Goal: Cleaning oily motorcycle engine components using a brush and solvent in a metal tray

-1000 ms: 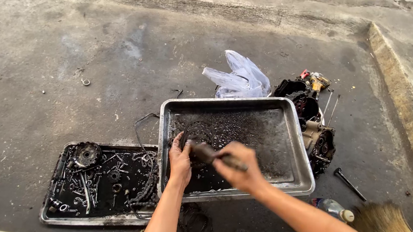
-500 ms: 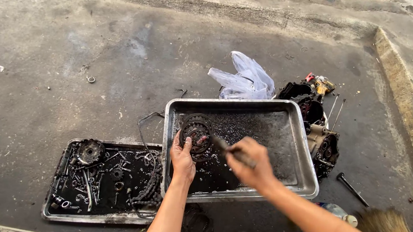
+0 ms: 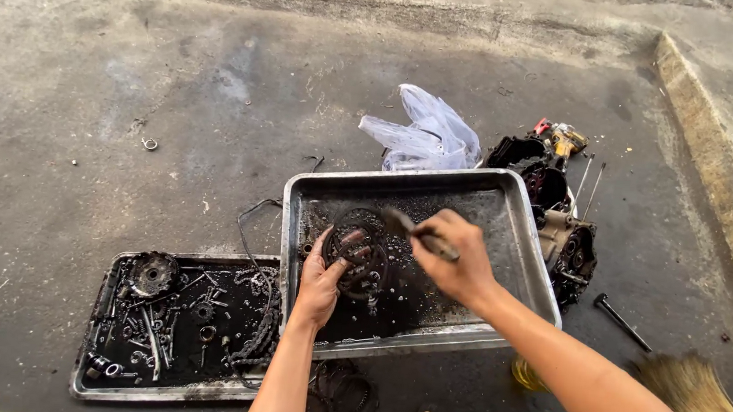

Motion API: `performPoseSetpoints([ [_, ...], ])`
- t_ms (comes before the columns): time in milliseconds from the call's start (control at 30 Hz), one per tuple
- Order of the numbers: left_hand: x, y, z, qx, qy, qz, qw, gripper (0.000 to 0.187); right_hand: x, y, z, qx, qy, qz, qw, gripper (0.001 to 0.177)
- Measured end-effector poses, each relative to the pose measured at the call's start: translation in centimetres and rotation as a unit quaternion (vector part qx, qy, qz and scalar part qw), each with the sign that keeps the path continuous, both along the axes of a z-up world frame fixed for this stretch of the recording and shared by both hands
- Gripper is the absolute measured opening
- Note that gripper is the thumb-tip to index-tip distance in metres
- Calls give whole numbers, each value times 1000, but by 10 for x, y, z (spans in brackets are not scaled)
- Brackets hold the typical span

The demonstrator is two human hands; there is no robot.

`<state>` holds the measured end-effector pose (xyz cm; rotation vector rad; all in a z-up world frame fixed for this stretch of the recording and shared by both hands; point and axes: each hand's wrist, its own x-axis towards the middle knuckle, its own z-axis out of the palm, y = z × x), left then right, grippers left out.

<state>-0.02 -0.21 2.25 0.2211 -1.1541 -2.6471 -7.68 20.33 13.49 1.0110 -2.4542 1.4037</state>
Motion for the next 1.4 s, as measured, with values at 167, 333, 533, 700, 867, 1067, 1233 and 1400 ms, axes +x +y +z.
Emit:
performPoseSetpoints([
  [167, -8, -1, -36, -38, -7, -34, 999, 66, 4, -19, 1, -69, 21, 30, 997, 9],
  [333, -3, 4, -24, -25, -12, -36, 999, 65, 1, -7, 0, -53, 18, -56, 997, 11],
  [533, -4, -4, -40, 5, -22, -12, 1000, 67, -4, 17, -32, -59, -82, -31, 994, 8],
  [700, -10, -20, -33, 36, -41, 4, 998, 68, 11, 12, -42, -53, -32, -43, 997, 11],
  [867, -15, -21, -34, -33, -33, -4, 999, 66, 17, 6, -12, -46, 8, -71, 996, 12],
  [1067, -1, -8, 15, -122, -53, -31, 991, 63, 19, -6, 4, -61, 6, 9, 998, 10],
  [1233, -9, -10, 6, -227, -51, -52, 971, 61, 24, -14, -9, -65, 45, 53, 995, 6],
  [1400, -4, -12, 6, -149, -63, -24, 986, 65, -1, 16, -17, -28, -8, 4, 1000, 9],
])
